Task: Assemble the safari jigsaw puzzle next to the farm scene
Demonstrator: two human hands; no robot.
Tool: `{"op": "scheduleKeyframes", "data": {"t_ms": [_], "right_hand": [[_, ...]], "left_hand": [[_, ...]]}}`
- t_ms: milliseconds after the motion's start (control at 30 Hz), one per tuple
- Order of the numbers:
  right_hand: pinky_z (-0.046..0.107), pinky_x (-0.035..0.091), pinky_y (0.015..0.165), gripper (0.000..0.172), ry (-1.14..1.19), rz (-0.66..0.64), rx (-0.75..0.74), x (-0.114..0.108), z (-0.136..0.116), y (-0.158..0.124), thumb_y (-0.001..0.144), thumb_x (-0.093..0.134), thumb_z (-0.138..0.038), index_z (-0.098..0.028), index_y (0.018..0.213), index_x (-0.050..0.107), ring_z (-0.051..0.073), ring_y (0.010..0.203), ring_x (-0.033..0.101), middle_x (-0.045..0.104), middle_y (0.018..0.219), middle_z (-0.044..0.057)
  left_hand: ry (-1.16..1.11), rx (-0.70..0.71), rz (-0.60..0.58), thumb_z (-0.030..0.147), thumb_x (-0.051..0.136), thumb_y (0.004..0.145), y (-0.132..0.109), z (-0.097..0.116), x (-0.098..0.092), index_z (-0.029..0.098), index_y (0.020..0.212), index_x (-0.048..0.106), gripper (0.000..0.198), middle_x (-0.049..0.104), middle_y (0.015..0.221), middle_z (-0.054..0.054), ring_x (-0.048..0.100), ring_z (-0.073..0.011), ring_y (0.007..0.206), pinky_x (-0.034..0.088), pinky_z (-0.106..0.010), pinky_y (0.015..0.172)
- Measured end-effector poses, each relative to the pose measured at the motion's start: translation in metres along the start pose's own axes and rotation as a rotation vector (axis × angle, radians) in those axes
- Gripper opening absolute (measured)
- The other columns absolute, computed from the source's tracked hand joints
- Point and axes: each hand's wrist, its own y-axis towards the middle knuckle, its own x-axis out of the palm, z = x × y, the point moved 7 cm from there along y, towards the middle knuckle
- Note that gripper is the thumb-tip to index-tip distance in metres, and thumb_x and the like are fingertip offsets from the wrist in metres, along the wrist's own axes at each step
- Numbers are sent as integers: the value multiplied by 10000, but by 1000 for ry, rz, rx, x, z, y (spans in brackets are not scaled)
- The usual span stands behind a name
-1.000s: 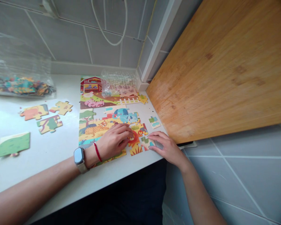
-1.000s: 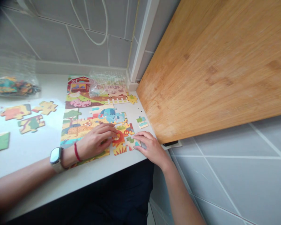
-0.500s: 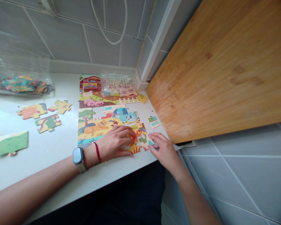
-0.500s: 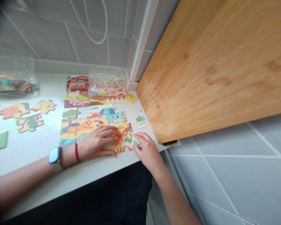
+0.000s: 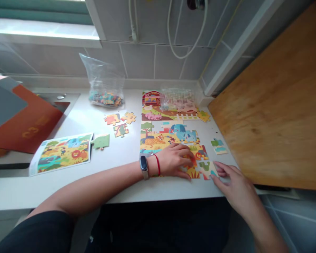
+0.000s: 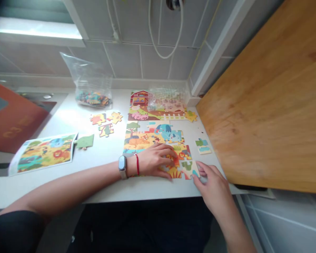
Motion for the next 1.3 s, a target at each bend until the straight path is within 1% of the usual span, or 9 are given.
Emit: {"op": "scheduleKeyframes", "data": {"t_ms": [233,467,633,800,900,1067,1133,1233,1300], "right_hand": [[370,649,646,587,83,-38,97,2,14,5,750,711,-555,-156,1178,767,239,743,680,697,930,116],[340,656,708,631,162,-59,140,4,16,-2,780,723,-632,-188,1227,750,222,801,704,662,986,97],[302,638,645,652,205,-61,146,0,15,-2,732,781,-657,-198,1194,754,221,840,682,686,1091,124],[267,616,613,768,339,-115,218,3,21,-3,670,834,-671,-191,1258,723,202,781,669,684,921,71],[242,601,609,778,396,-131,234,2,23,-2,657,848,-663,-198,1268,722,182,734,668,652,841,28],[248,609,685,737,411,-37,256,-2,26,6,643,845,-643,-206,1230,761,196,775,697,691,838,36],[257,606,693,695,429,46,262,-1,27,9,656,834,-633,-196,1193,776,210,817,704,715,873,54],[278,599,685,657,472,221,274,0,27,9,697,814,-617,-181,1187,769,214,806,702,734,893,65],[288,593,672,632,450,287,264,1,23,6,727,800,-611,-170,1179,769,206,762,697,742,880,70]], "left_hand": [[40,27,8,588,753,913,-1,0,3,179,1091,770,447,725,1284,-124,615,-316,1252,458,-447,1037],[55,20,-6,571,755,919,-1,0,1,187,1105,770,427,723,1287,-119,609,-319,1274,458,-435,1048],[57,22,-12,557,752,925,-1,0,1,184,1113,770,418,724,1288,-112,614,-319,1273,458,-438,1055],[60,18,-4,547,771,911,-1,0,0,192,1107,775,405,722,1286,-122,616,-319,1266,459,-436,1059],[62,20,-17,556,757,921,-1,1,0,194,1116,777,411,717,1301,-122,619,-314,1262,462,-429,1056],[84,15,-34,574,723,943,-1,1,0,205,1098,777,403,717,1312,-113,609,-303,1271,466,-431,1033],[75,2,-28,581,680,971,0,1,0,201,1086,773,407,723,1293,-110,614,-297,1257,467,-431,1028],[0,-14,4,581,552,1043,1,1,-4,187,1074,759,446,739,1237,-113,633,-287,1206,468,-418,1034],[-114,-9,51,556,414,1098,1,1,-13,171,1071,745,508,750,1179,-127,654,-272,1150,477,-403,1030]]}}
